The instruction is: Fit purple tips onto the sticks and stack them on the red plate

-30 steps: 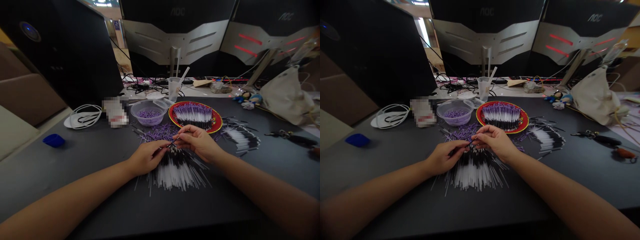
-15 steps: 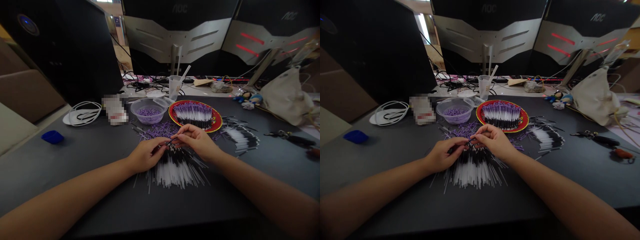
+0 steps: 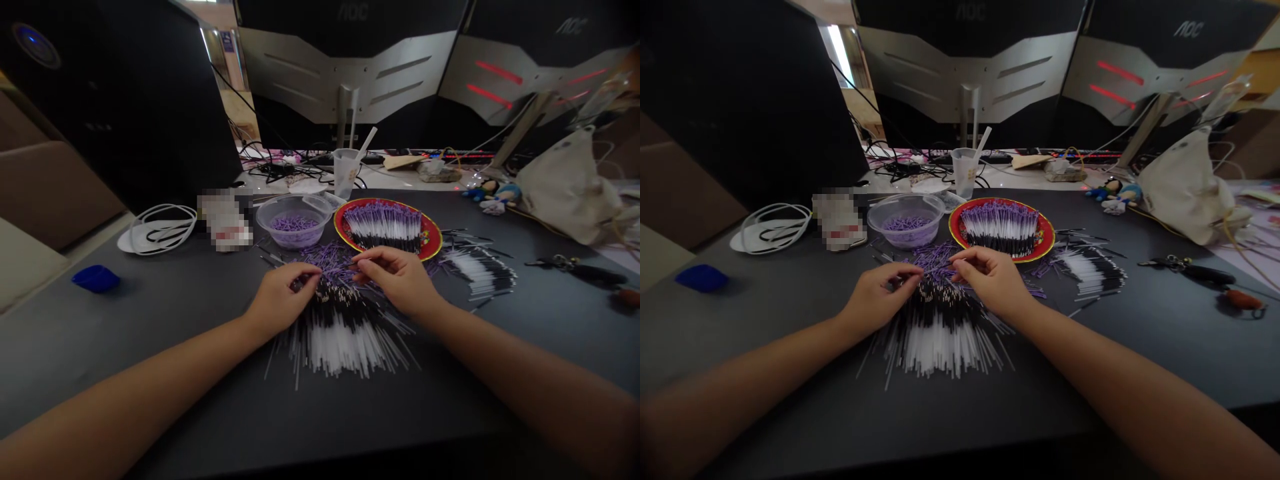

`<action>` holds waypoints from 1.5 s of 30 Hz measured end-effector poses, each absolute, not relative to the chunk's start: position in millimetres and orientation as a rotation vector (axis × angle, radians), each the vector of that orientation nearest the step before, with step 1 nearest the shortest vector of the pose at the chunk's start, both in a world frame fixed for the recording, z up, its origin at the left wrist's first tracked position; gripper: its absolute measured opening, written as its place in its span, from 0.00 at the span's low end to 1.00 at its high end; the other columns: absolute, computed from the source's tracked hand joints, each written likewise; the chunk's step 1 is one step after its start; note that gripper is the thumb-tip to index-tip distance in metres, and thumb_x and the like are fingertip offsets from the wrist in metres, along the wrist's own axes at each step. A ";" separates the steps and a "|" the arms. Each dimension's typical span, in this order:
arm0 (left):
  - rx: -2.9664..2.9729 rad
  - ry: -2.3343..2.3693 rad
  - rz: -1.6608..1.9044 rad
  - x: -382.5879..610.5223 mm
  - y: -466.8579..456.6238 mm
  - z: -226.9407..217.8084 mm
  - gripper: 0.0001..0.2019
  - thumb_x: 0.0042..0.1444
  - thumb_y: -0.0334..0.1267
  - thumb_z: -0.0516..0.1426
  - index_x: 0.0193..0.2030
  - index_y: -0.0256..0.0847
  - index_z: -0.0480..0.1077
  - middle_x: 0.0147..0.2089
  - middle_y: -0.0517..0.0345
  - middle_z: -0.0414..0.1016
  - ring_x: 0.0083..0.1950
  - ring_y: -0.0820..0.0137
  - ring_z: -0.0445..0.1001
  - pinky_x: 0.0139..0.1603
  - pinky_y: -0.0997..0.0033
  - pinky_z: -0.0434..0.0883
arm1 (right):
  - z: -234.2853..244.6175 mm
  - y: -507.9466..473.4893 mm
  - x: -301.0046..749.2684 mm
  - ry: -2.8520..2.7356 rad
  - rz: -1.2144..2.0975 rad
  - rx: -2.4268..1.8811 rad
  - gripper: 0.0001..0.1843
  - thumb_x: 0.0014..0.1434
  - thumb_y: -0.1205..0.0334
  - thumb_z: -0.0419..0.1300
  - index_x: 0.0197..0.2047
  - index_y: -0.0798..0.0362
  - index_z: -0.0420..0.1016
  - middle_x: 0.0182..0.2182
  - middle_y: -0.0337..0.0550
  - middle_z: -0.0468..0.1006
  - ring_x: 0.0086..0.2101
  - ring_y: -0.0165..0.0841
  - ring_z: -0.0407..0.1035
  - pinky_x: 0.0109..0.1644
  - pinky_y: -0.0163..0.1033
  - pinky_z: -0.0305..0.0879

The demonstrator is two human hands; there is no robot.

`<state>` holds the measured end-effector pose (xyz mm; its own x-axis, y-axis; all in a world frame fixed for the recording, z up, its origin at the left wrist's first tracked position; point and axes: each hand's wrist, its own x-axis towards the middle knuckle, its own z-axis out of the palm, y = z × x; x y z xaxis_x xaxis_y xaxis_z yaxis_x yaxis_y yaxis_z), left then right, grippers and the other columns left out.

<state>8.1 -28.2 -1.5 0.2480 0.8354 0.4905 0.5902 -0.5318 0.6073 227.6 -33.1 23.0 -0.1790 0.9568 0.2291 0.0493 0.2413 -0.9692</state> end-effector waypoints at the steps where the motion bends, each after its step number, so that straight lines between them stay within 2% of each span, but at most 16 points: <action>1: 2.176 1.363 1.186 6.3 -24.0 -2.5 0.08 0.56 0.37 0.57 0.40 0.41 0.75 0.39 0.56 0.78 0.38 0.71 0.74 0.36 0.74 0.71 | 24.0 -33.0 228.8 -1.471 1.073 -0.992 0.07 0.55 0.58 0.62 0.36 0.51 0.76 0.32 0.41 0.79 0.30 0.31 0.75 0.38 0.41 0.71; 3: 2.057 1.387 1.241 2.2 -15.5 -5.1 0.08 0.56 0.38 0.56 0.39 0.39 0.75 0.41 0.55 0.77 0.40 0.70 0.74 0.37 0.73 0.71 | 25.3 -32.6 230.8 -1.459 1.025 -0.999 0.06 0.54 0.59 0.62 0.34 0.52 0.75 0.31 0.42 0.78 0.30 0.32 0.74 0.39 0.41 0.71; 7: 1.750 1.384 1.283 -2.3 -5.7 -7.0 0.12 0.53 0.42 0.58 0.39 0.36 0.74 0.31 0.57 0.77 0.29 0.73 0.73 0.30 0.75 0.70 | 24.5 -32.4 232.1 -1.652 0.967 -1.107 0.02 0.51 0.65 0.61 0.32 0.52 0.73 0.26 0.40 0.76 0.28 0.32 0.71 0.33 0.39 0.67; 11: 1.727 1.323 1.313 -1.3 -10.2 -1.7 0.12 0.54 0.42 0.58 0.41 0.36 0.74 0.33 0.55 0.78 0.32 0.71 0.75 0.34 0.74 0.72 | 22.9 -36.4 230.3 -1.904 0.938 -1.164 0.06 0.49 0.70 0.59 0.32 0.52 0.72 0.22 0.37 0.73 0.23 0.28 0.66 0.27 0.35 0.61; 16: 2.024 1.276 1.261 2.6 -23.4 2.9 0.10 0.56 0.40 0.57 0.42 0.39 0.76 0.36 0.55 0.79 0.36 0.69 0.77 0.39 0.70 0.74 | 23.3 -44.4 227.6 -2.091 0.951 -1.122 0.10 0.56 0.61 0.58 0.41 0.52 0.75 0.18 0.35 0.71 0.19 0.27 0.62 0.24 0.34 0.56; 19: 2.198 1.183 1.185 6.4 -30.7 4.0 0.09 0.57 0.38 0.56 0.41 0.41 0.76 0.36 0.56 0.80 0.37 0.70 0.77 0.40 0.70 0.74 | 22.9 -48.3 224.7 -2.152 0.931 -1.097 0.14 0.56 0.60 0.58 0.45 0.52 0.75 0.17 0.34 0.70 0.18 0.26 0.61 0.23 0.33 0.55; 25: 2.175 1.188 1.139 5.9 -31.8 6.4 0.16 0.57 0.40 0.56 0.52 0.41 0.70 0.47 0.52 0.77 0.42 0.68 0.76 0.39 0.71 0.74 | 29.1 -41.9 229.5 -2.069 0.784 -1.098 0.13 0.55 0.60 0.59 0.42 0.53 0.77 0.15 0.32 0.64 0.17 0.25 0.55 0.22 0.32 0.52; 27: 2.154 1.216 1.152 2.4 -27.7 5.8 0.16 0.58 0.39 0.55 0.53 0.40 0.69 0.48 0.51 0.76 0.42 0.69 0.75 0.39 0.72 0.73 | 33.9 -28.8 242.1 -1.931 0.657 -1.169 0.14 0.55 0.58 0.59 0.43 0.53 0.77 0.15 0.32 0.64 0.17 0.25 0.55 0.21 0.33 0.52; 30: 2.156 1.252 1.137 -3.6 -21.0 5.8 0.14 0.59 0.39 0.53 0.50 0.39 0.69 0.41 0.53 0.77 0.37 0.70 0.74 0.36 0.73 0.71 | 36.1 2.4 273.1 -1.637 0.481 -1.352 0.17 0.54 0.55 0.59 0.44 0.55 0.76 0.14 0.33 0.65 0.15 0.26 0.56 0.20 0.34 0.54; 32: 2.232 1.292 1.066 -7.2 -17.5 8.4 0.12 0.59 0.41 0.52 0.45 0.39 0.71 0.35 0.56 0.76 0.33 0.71 0.73 0.32 0.74 0.68 | 31.4 26.3 297.3 -1.442 0.487 -1.461 0.19 0.52 0.55 0.60 0.44 0.57 0.76 0.15 0.36 0.69 0.16 0.29 0.61 0.22 0.36 0.59; 34: 2.370 1.312 0.907 -10.1 -14.9 13.0 0.11 0.60 0.42 0.51 0.39 0.39 0.72 0.29 0.59 0.74 0.29 0.73 0.70 0.29 0.75 0.64 | 22.7 47.5 319.0 -1.355 0.485 -1.567 0.20 0.51 0.55 0.60 0.45 0.58 0.76 0.17 0.39 0.72 0.17 0.31 0.64 0.23 0.37 0.61; 37: 2.507 1.367 0.560 -12.6 -12.1 20.1 0.17 0.61 0.47 0.49 0.28 0.40 0.69 0.22 0.62 0.68 0.23 0.73 0.65 0.26 0.74 0.58 | 9.3 67.8 339.2 -1.396 0.326 -1.713 0.20 0.52 0.56 0.59 0.44 0.59 0.78 0.20 0.44 0.76 0.22 0.35 0.69 0.29 0.39 0.65; 41: 2.486 1.501 0.268 -14.0 -10.4 25.6 0.22 0.59 0.54 0.48 0.23 0.41 0.66 0.21 0.60 0.69 0.21 0.72 0.64 0.21 0.74 0.54 | 2.7 74.4 342.3 -1.565 0.068 -1.886 0.17 0.53 0.57 0.57 0.39 0.58 0.80 0.21 0.47 0.78 0.31 0.40 0.73 0.39 0.41 0.65; 45: 2.395 1.477 -0.045 -17.6 -13.0 34.5 0.26 0.55 0.60 0.49 0.20 0.40 0.67 0.20 0.57 0.70 0.19 0.72 0.64 0.18 0.73 0.52 | 4.3 70.9 338.6 -1.639 0.068 -1.930 0.17 0.54 0.55 0.55 0.37 0.55 0.81 0.21 0.45 0.78 0.29 0.39 0.73 0.37 0.40 0.64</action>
